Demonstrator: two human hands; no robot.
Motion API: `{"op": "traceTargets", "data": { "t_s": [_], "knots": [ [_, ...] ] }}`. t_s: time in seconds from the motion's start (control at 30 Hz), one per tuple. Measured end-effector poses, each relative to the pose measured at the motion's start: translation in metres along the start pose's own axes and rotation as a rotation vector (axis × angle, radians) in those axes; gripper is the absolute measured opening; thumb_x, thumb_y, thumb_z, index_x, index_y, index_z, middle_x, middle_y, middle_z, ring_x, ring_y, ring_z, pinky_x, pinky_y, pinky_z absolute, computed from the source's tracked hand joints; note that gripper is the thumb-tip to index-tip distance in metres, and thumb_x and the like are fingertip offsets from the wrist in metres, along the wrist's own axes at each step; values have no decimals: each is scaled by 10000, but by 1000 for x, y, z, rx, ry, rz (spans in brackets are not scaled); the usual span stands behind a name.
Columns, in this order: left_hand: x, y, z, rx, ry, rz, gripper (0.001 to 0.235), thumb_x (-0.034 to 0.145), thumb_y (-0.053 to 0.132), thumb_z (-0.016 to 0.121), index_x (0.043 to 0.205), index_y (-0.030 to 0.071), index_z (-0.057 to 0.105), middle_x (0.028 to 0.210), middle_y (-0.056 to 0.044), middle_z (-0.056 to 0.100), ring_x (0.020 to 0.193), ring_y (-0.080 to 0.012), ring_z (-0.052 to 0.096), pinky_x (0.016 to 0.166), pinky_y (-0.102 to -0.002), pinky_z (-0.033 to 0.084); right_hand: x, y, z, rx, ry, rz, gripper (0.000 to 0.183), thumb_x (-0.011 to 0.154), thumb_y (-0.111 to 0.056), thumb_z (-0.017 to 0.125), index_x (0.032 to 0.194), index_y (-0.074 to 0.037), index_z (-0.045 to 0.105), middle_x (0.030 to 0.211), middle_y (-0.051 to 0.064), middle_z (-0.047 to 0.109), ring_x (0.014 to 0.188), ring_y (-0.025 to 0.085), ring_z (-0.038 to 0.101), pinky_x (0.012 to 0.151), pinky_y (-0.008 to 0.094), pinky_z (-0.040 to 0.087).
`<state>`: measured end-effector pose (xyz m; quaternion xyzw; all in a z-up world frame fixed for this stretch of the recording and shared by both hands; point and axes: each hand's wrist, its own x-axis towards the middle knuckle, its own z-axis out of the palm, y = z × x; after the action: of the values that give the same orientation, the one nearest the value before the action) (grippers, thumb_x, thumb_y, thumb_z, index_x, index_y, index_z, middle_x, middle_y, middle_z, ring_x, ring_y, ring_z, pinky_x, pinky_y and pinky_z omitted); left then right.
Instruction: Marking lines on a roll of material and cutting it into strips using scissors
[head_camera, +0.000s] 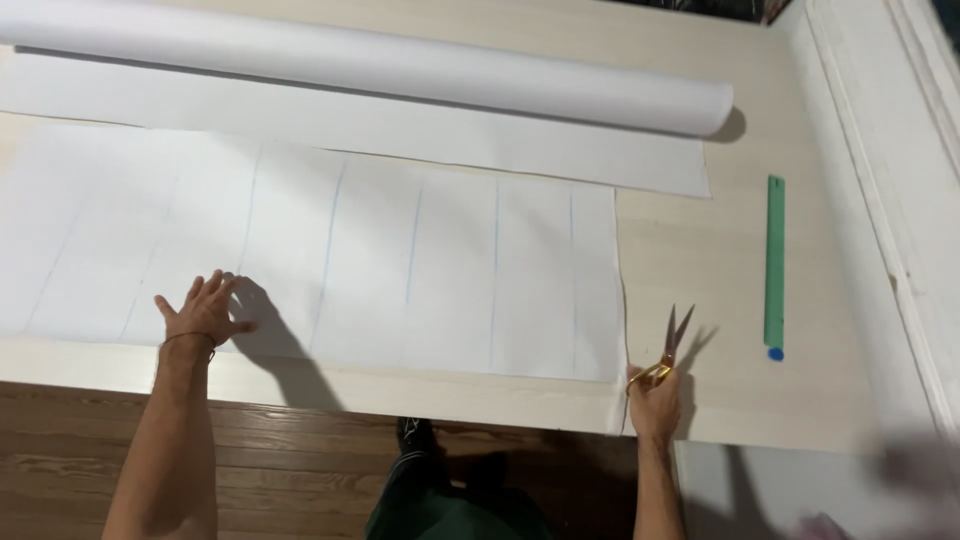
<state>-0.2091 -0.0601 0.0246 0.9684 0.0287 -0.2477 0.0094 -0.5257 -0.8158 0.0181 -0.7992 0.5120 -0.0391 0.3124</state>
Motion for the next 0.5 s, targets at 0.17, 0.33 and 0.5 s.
{"op": "traceTargets", "data": {
  "t_s": [0.17,0.33,0.5],
  "knots": [
    [-31,89,74,-4,855,306,796,840,447,901,1601,334,696,1692,-61,716,1519,-347,674,1157,-890,401,-56,18,-51,295,-90,-203,429,1218,-513,635,1105,-113,527,879,69,793,787,274,759,756,467,580],
    [-186,332,53,-402,446,755,128,949,188,857,1047,208,937,1223,-47,930,1017,-231,892,781,-382,768,-114,63,-45,434,-1196,-147,668,1095,-753,298,1167,-117,490,740,175,796,581,197,710,442,283,464],
    [-199,430,159,-455,454,946,356,1041,332,878,1334,137,824,1395,-63,811,1231,-287,703,1068,-520,523,-126,82,-16,286,-1303,-94,612,1119,-783,305,1083,-187,441,608,53,586,509,129,425,535,299,327]
  ]
}}
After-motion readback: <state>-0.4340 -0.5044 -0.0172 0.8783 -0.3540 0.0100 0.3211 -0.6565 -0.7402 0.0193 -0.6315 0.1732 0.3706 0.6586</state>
